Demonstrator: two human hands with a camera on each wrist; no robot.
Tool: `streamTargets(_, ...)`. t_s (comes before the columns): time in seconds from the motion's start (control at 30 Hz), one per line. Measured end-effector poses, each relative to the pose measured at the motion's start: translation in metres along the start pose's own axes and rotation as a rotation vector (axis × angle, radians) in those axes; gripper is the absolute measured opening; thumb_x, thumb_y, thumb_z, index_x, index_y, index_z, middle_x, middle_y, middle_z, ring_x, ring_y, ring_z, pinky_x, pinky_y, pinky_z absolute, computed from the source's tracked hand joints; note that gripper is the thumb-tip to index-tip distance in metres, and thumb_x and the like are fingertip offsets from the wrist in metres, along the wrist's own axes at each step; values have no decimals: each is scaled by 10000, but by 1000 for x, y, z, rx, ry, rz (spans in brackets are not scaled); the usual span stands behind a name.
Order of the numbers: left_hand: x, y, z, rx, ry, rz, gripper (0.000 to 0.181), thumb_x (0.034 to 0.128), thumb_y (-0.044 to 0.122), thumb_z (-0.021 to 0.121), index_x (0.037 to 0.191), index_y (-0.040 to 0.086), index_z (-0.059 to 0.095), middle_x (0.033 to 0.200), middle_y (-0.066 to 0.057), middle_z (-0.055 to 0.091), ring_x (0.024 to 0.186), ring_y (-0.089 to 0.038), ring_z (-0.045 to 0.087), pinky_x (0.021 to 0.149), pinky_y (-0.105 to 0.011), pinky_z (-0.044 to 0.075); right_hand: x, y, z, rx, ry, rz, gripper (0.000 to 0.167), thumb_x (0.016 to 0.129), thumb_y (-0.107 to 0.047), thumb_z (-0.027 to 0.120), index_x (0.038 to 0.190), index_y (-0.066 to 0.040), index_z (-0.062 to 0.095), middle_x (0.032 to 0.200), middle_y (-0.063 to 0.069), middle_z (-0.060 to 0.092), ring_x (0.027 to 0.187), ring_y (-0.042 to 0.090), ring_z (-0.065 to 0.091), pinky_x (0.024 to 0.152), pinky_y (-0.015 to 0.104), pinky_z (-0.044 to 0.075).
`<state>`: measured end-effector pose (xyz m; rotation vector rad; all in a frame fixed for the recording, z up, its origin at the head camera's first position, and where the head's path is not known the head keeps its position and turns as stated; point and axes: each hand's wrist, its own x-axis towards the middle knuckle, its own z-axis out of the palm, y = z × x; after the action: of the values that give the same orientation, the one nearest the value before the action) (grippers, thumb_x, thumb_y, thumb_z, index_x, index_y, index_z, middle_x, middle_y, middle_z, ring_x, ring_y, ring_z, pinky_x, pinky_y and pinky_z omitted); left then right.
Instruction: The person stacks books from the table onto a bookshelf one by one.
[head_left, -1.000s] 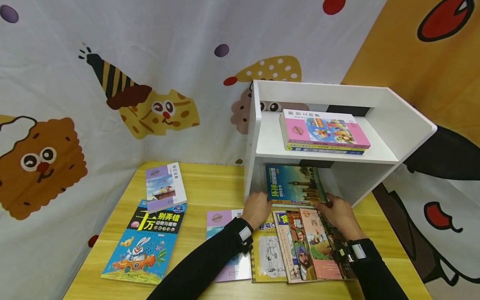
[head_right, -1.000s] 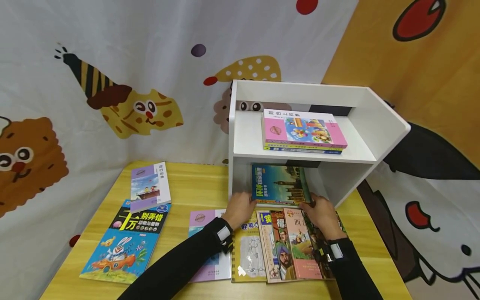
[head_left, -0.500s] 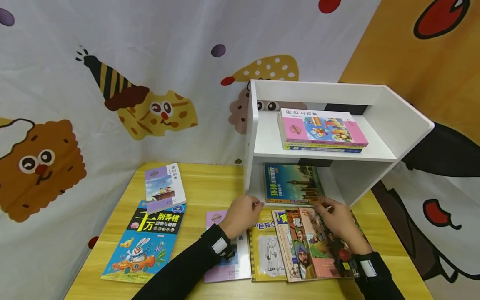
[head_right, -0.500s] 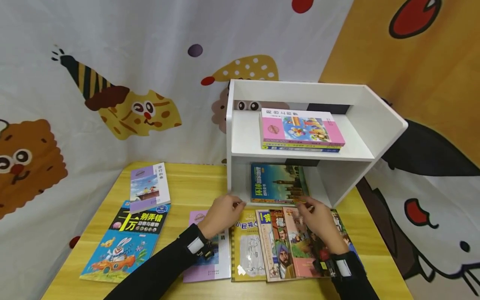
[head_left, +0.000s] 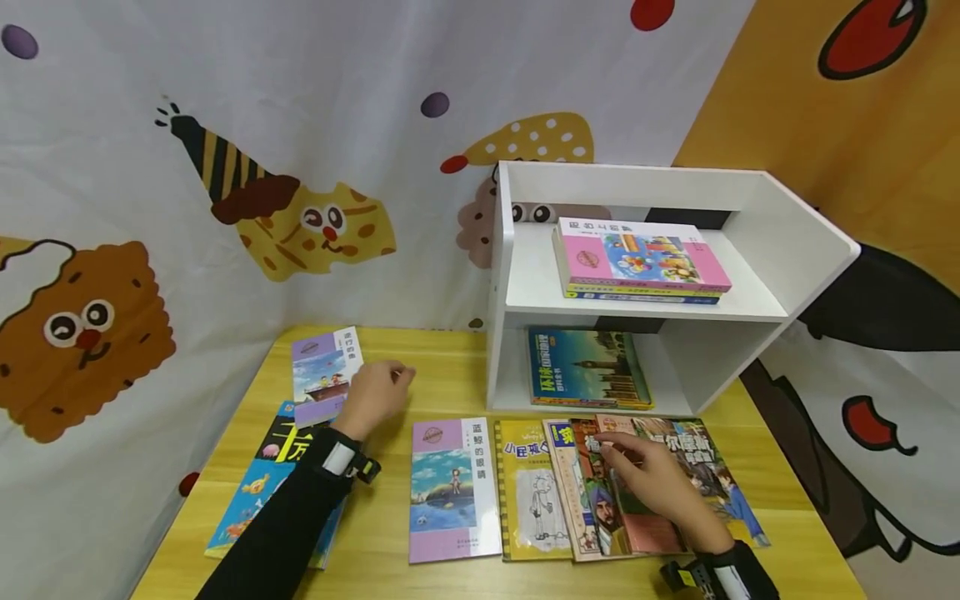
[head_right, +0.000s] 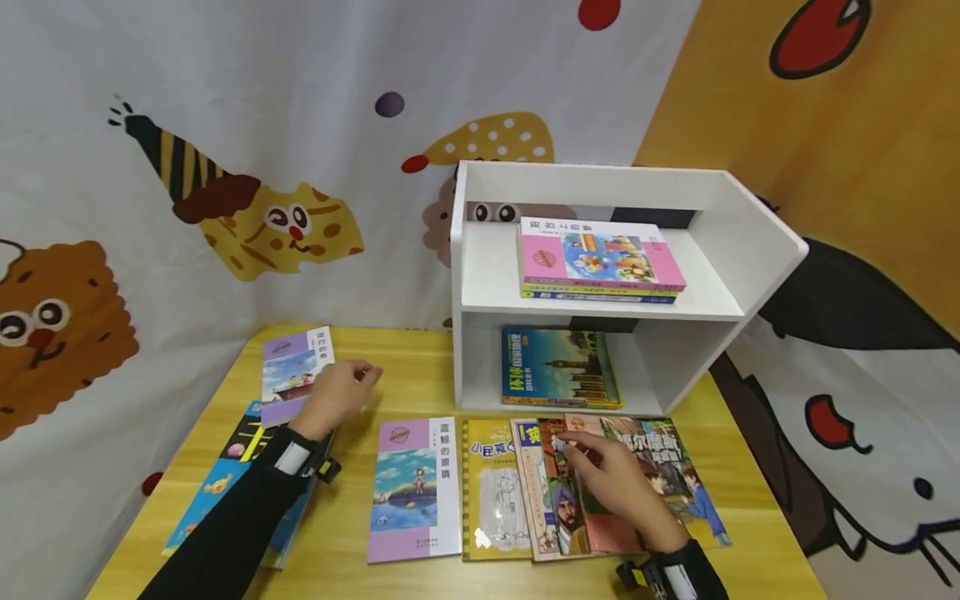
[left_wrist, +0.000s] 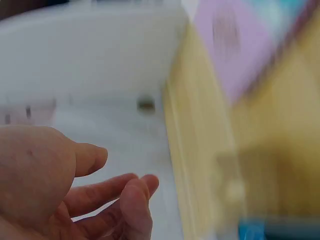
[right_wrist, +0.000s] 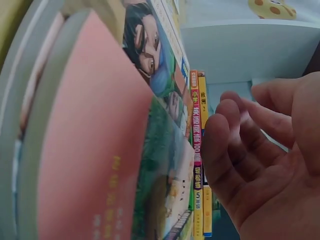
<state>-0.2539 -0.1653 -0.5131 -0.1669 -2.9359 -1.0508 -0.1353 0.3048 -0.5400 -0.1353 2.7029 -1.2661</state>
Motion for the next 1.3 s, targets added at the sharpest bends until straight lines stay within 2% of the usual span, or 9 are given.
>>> streamTargets(0.13, 14, -41, -27, 123, 91, -91, 522, 1142, 353, 550, 1403, -75, 695, 1181, -303, 788, 923, -438, 765, 795, -558, 621, 2, 2, 5, 45, -18, 5, 431, 1128, -386, 657, 1487, -150, 690, 797, 76, 689, 593, 168, 605, 555, 339, 551)
streamTargets(0.23, 17, -70, -39, 211, 146, -219, 619, 1127, 367, 536, 1469, -147, 583, 1337, -421, 665, 1202, -599, 646, 931, -707, 581, 3, 2, 9, 67, -18, 5, 433, 1125, -386, 663, 1488, -152, 690, 798, 97, 694, 606, 182, 621, 568, 339, 559)
streamTargets(0.37, 13, -95, -46, 238, 89, -403, 733, 1117, 403, 511, 1586, -154, 427, 1472, -514, 446, 1345, -665, 447, 1027, -789, 498, 2, 3, 12, 82, -40, -3, 415, 1131, -380, 652, 1477, -155, 700, 748, 119, 673, 571, 164, 590, 542, 326, 522)
streamTargets(0.47, 11, -105, -50, 231, 16, -468, 785, 1114, 436, 496, 1615, -157, 376, 1485, -528, 385, 1327, -670, 415, 1030, -778, 489, 0, 4, 13, 93, -53, -11, 402, 1133, -353, 652, 1468, -138, 704, 740, 126, 671, 562, 149, 579, 524, 318, 503)
streamTargets(0.53, 10, -108, -54, 230, 4, -487, 809, 1105, 457, 503, 1587, -183, 395, 1452, -523, 413, 1294, -667, 442, 1020, -763, 502, -1, 4, 13, 99, -54, -23, 404, 1132, -346, 655, 1467, -125, 703, 748, 130, 677, 563, 152, 584, 525, 318, 508)
streamTargets(0.83, 9, -119, -61, 210, -16, -506, 958, 1035, 548, 648, 1573, -197, 377, 1372, -465, 579, 1175, -578, 608, 968, -697, 538, 0, 4, 9, 107, -60, -44, 429, 1133, -376, 648, 1478, -126, 696, 797, 134, 691, 580, 174, 599, 538, 332, 531)
streamTargets(1.0, 13, -120, -62, 135, 87, -434, 851, 995, 529, 739, 1371, -215, 566, 1173, -387, 678, 977, -471, 654, 787, -582, 546, 0, 5, 8, 100, -69, -68, 426, 1139, -345, 641, 1487, -103, 686, 773, 143, 686, 576, 198, 600, 527, 325, 520)
streamTargets(1.13, 20, -104, -62, -32, 156, -380, 777, 1066, 417, 659, 1487, -180, 396, 1286, -415, 620, 1113, -507, 641, 862, -601, 544, 1, 3, 7, 99, -60, -86, 426, 1140, -343, 641, 1479, -90, 689, 760, 143, 694, 575, 219, 611, 524, 321, 522)
streamTargets(1.3, 20, -68, -61, -117, 238, -291, 675, 1123, 299, 550, 1599, -65, 239, 1356, -484, 594, 1206, -594, 632, 937, -673, 531, 1, -2, 6, 106, -65, -102, 428, 1142, -357, 634, 1484, -104, 687, 757, 157, 684, 572, 201, 601, 530, 328, 526)
